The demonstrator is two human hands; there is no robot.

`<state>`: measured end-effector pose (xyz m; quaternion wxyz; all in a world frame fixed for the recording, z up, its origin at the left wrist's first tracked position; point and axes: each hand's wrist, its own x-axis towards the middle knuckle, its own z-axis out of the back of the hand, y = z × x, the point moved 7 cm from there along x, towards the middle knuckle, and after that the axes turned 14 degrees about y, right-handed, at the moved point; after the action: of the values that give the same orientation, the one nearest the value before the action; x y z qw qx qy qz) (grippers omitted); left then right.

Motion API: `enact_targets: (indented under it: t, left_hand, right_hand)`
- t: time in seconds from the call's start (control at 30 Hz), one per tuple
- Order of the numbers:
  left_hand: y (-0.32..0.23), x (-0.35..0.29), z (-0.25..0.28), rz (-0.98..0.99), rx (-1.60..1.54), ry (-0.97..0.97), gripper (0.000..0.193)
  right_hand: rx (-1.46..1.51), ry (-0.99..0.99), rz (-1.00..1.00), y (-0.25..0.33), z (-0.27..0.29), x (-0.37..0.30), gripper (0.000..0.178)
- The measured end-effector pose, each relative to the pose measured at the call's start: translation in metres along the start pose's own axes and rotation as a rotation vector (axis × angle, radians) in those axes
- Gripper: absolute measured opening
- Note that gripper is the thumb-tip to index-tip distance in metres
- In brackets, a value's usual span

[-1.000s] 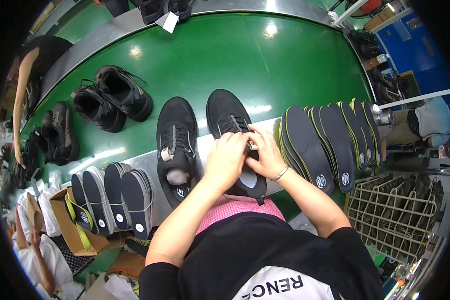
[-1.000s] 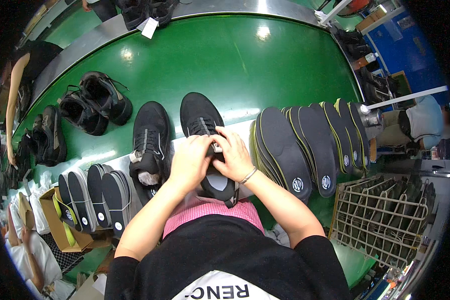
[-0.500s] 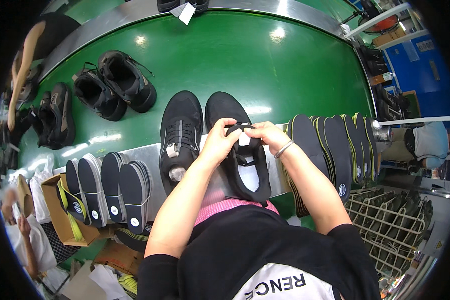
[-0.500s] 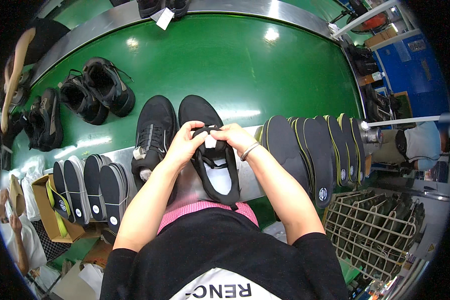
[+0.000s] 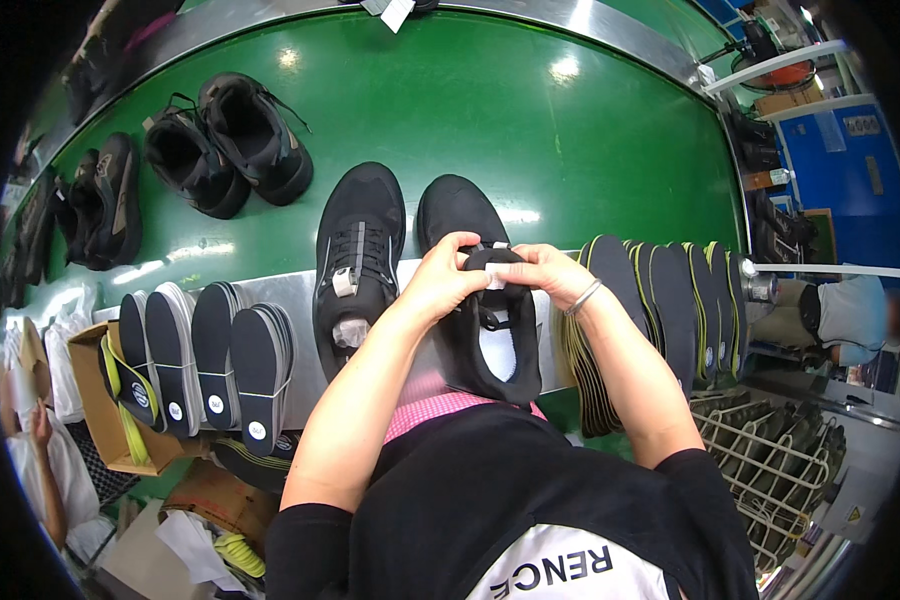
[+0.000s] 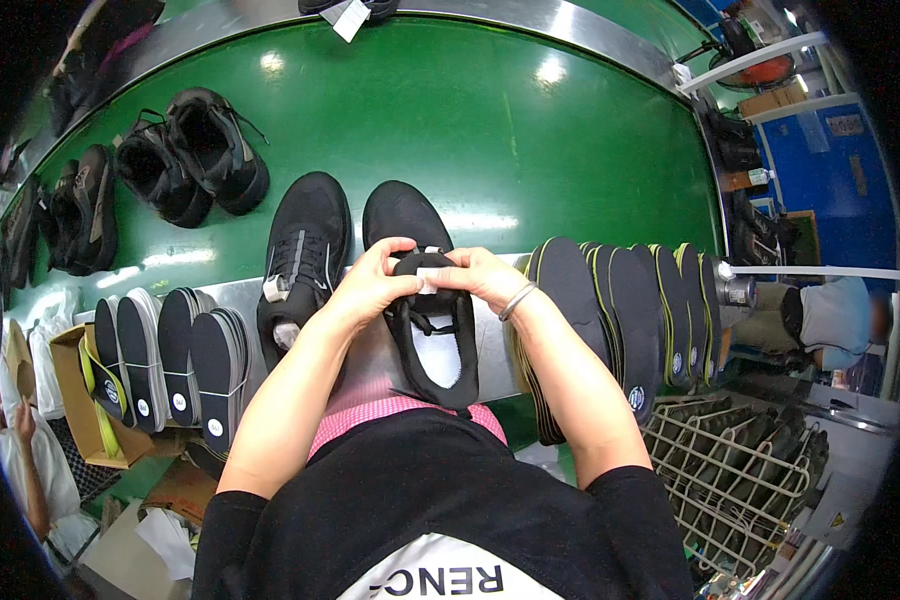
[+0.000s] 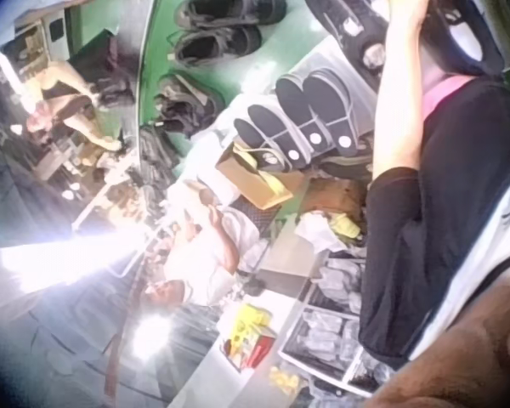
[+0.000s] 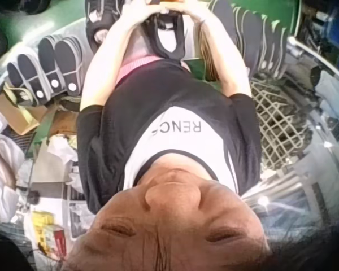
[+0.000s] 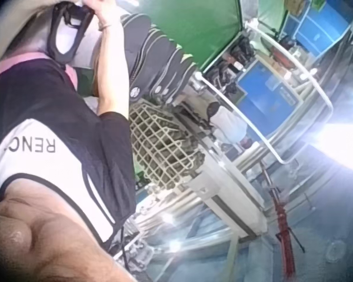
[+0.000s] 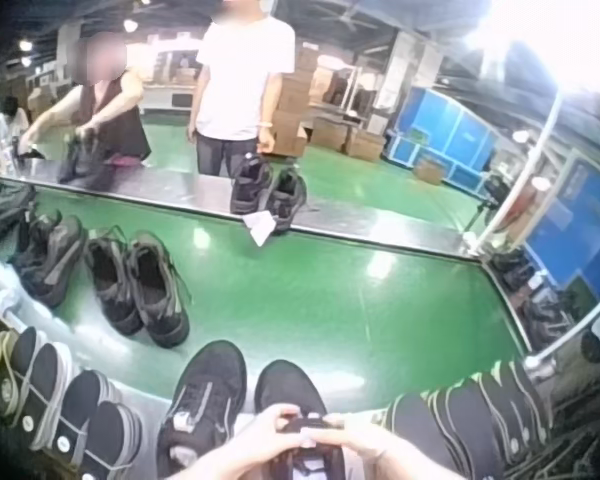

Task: The person inserts insoles into several pairs of black shoes on a conveyor belt and adjusts the shoe tongues.

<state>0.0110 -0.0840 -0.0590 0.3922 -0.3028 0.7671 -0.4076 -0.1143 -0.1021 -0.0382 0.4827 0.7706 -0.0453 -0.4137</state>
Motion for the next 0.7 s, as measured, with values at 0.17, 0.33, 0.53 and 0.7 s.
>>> enact_targets:
  t: [0.17, 0.33, 0.53, 0.7]
  left_hand:
    - [0.0018, 0.0006, 0.0017, -0.004, 0.024, -0.014, 0.058]
    - [0.0002, 0.0003, 0.0013, -0.039, 0.011, -0.011, 0.059]
    - [0.0005, 0.0004, 0.0008, -0.020, 0.047, 0.001, 0.061]
    - [0.0003, 0.0004, -0.0024, -0.054, -0.028, 0.062, 0.064]
  right_hand:
    - [-0.026, 0.045, -0.029, 0.0022, -0.0028, 0.0006, 0.032]
    - [-0.024, 0.019, -0.055, -0.0001, -0.0007, 0.0020, 0.031]
    - [-0.035, 0.026, -0.062, -0.0032, 0.0017, 0.0035, 0.030]
    - [-0.050, 0.019, -0.026, -0.0024, 0.0026, 0.0047, 0.028]
